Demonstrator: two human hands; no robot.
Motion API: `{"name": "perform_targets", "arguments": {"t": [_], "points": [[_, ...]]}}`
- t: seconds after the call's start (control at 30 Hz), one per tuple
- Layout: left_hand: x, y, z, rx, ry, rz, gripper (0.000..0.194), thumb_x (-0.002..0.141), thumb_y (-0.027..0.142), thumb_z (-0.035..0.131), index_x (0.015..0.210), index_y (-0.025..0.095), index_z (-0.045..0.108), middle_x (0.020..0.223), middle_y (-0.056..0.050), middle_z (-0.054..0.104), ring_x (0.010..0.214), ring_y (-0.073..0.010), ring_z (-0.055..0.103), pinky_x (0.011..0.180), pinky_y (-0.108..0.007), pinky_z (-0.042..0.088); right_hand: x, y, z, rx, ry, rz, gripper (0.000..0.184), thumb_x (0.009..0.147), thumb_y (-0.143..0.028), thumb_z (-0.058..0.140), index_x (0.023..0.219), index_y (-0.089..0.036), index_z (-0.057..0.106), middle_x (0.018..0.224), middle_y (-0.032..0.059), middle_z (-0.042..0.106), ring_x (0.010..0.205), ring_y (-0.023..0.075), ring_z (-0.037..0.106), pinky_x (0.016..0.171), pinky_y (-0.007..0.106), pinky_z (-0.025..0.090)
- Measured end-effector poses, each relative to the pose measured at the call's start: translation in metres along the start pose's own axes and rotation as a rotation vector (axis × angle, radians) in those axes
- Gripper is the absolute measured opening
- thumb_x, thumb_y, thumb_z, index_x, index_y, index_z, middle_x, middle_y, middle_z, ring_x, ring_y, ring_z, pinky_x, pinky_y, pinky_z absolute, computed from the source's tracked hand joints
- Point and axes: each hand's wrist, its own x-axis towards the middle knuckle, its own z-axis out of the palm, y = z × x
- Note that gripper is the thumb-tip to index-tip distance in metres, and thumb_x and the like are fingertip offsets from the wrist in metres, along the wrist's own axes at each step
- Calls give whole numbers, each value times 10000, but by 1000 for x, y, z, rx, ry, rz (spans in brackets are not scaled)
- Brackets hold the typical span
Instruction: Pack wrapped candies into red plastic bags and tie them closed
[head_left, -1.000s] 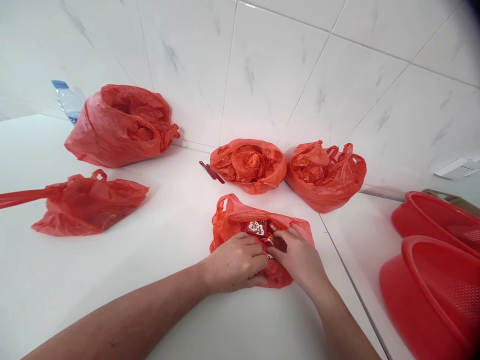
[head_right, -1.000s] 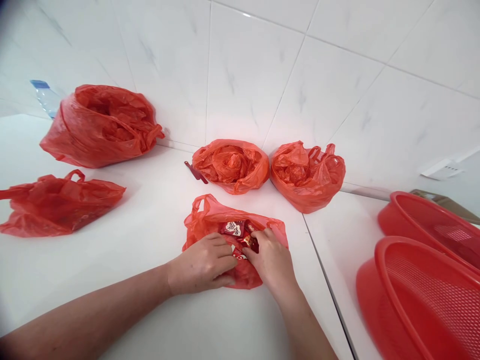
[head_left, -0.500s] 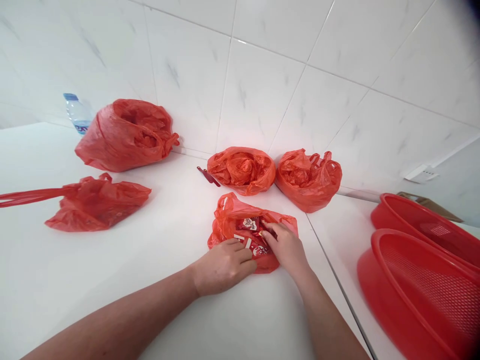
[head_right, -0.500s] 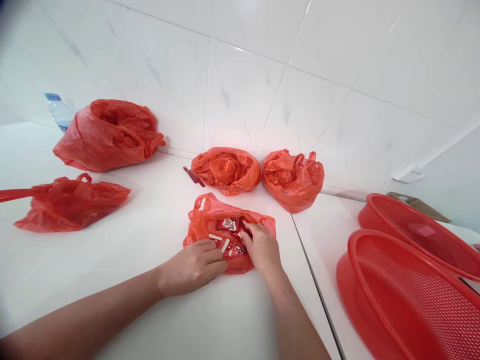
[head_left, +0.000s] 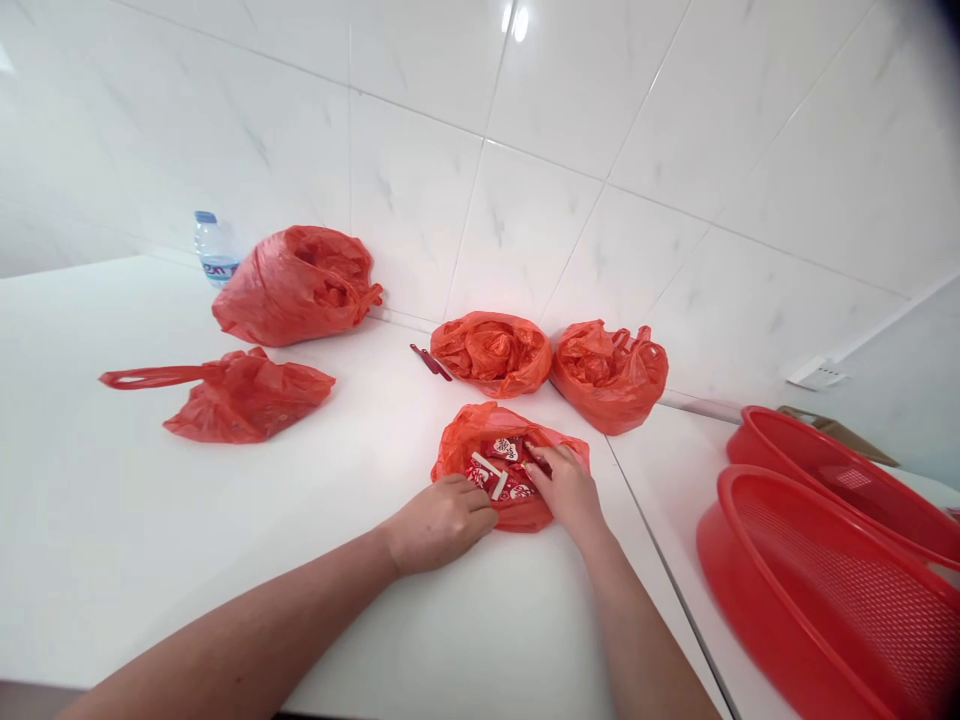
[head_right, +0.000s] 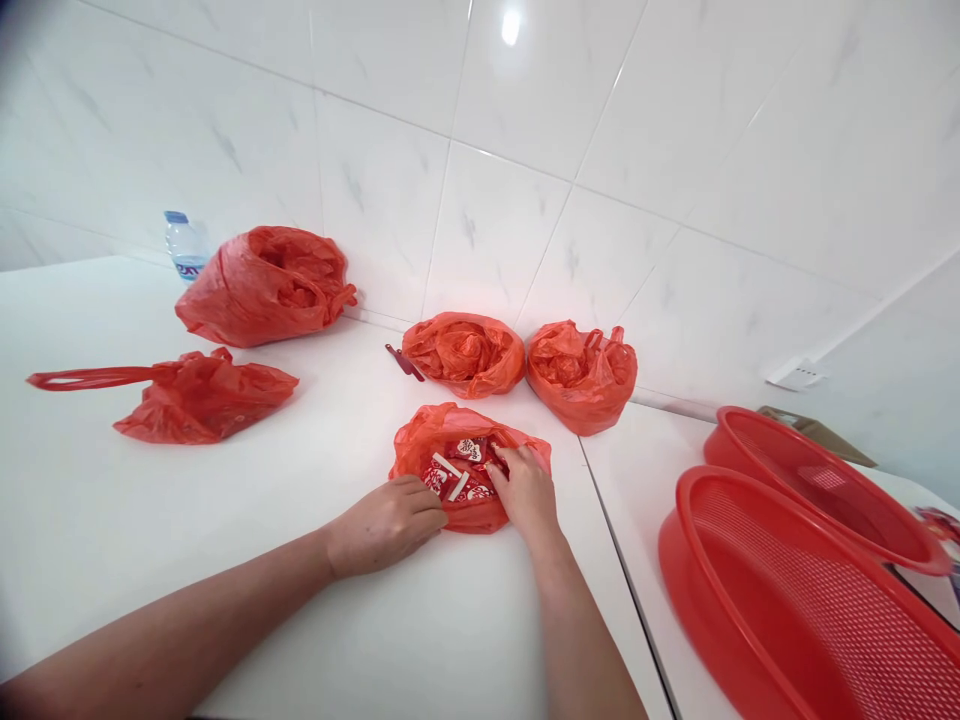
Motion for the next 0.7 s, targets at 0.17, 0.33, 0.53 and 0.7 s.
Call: {"name": "perform_targets", "arguments": {"t": [0.17,0.33,0.53,0.7], "points": [[-5,-2,0,25,8,-54,236,894,113,392,762,170,579,699,-18,588,653,-152,526,696,-306,428,-11,-1,10,20,41,41,267,791,-384,590,993,-226,667,980,54,615,977,223,567,824,357,455],[-7,-4,-4,4,54,-193,144,864,136,471,845,186,604,802,-19,626,757,-164,569,955,-440,339,-15,1,20,70,95,84,295,773,-368,595,1024,-225,658,1010,59,612,951,216,580,816,354,466],[-6,-5,-6,-55,48,-222,110,844,151,502,836,193,604,810,-9,624,769,-166,575,963,-437,320,-15,8,24,130,133,101,281,745,-358,600,986,-227,661,980,41,614,878,195,594,794,340,483],[-5,-8,-7,-80,38,-223,140,853,146,471,802,191,594,751,5,610,739,-162,567,969,-441,303,-14,10,27,166,139,109,257,748,-361,589,958,-232,663,971,31,614,850,185,593,774,331,485]]}}
